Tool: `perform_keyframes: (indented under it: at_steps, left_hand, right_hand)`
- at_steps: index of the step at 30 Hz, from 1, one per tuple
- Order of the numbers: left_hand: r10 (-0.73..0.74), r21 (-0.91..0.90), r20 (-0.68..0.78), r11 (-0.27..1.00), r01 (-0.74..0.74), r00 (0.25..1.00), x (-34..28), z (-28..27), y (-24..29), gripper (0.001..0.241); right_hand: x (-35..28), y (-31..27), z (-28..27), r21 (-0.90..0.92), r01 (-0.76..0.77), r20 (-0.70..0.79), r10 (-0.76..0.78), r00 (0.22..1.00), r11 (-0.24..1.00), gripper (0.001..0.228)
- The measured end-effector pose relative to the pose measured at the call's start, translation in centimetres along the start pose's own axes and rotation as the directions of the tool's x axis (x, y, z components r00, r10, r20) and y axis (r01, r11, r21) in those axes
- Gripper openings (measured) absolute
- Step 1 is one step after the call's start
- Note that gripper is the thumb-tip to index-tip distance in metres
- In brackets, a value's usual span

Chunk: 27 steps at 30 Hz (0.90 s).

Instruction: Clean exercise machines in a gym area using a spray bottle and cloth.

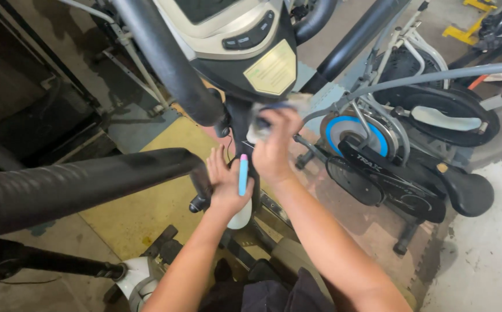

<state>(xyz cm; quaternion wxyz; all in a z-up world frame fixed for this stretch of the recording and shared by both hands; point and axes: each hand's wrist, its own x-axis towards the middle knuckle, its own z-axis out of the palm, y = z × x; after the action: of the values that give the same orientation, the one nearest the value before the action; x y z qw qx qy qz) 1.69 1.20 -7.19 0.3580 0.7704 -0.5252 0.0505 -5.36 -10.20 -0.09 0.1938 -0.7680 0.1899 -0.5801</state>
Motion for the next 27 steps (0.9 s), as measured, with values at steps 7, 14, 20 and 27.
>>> perform_keyframes:
  at_steps: [7,14,20,27]
  left_hand:
    - [0.109,0.138,0.049,0.984,-0.115,0.993,0.0,2.1,-1.8,0.076]
    - [-0.103,0.265,0.444,0.964,-0.02,0.89,0.2,1.3,-0.9,0.055]
    - [0.016,0.293,0.391,0.946,-0.141,0.92,-0.3,0.8,-1.1,0.055]
    - [-0.009,0.278,0.383,0.955,-0.106,0.924,-0.3,1.1,-1.2,0.059]
  right_hand:
    - [1.0,-0.8,2.3,-0.122,0.06,0.082,-0.05,0.995,0.991,0.029]
    - [1.0,-0.9,-0.7,-0.114,0.426,0.69,-0.237,0.684,0.898,0.017]
    - [0.7,-0.6,-1.4,-0.08,0.344,0.766,-0.164,0.622,0.935,0.01]
    - [1.7,-7.0,-1.7,-0.23,0.24,0.094,-0.224,0.97,0.943,0.026]
